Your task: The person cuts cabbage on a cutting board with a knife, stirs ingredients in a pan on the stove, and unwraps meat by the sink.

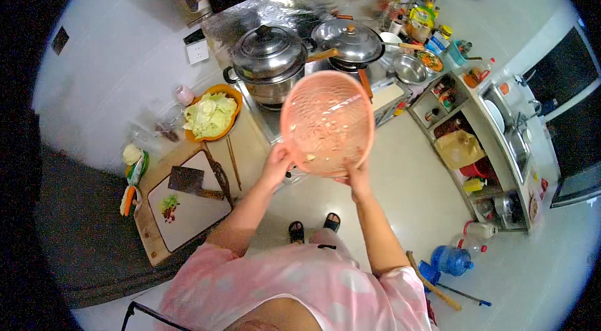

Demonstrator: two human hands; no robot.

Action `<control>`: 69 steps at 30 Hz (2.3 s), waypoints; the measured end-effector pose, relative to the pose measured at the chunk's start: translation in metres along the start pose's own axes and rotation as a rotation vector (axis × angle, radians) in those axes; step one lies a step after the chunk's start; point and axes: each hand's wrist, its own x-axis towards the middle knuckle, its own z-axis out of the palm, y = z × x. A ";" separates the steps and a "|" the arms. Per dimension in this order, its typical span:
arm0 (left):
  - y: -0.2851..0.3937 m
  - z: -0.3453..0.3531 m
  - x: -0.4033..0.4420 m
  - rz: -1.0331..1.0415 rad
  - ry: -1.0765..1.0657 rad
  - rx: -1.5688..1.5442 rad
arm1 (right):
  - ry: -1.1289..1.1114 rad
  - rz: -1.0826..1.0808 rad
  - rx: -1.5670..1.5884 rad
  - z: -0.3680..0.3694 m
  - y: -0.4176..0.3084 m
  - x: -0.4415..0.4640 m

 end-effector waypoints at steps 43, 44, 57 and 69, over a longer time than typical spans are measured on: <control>-0.087 1.089 0.414 -0.697 -0.730 -0.079 | 1.180 -0.529 0.167 -0.973 -0.280 0.233; -0.091 1.106 0.429 -0.677 -0.745 -0.081 | 1.297 -0.615 -0.040 -1.004 -0.261 0.257; -0.085 1.272 0.435 -0.648 -0.863 0.055 | 1.231 -0.190 0.474 -1.183 -0.228 0.242; -0.132 1.414 0.390 -0.690 -0.779 0.105 | 1.342 -0.581 1.089 -1.506 -0.199 0.218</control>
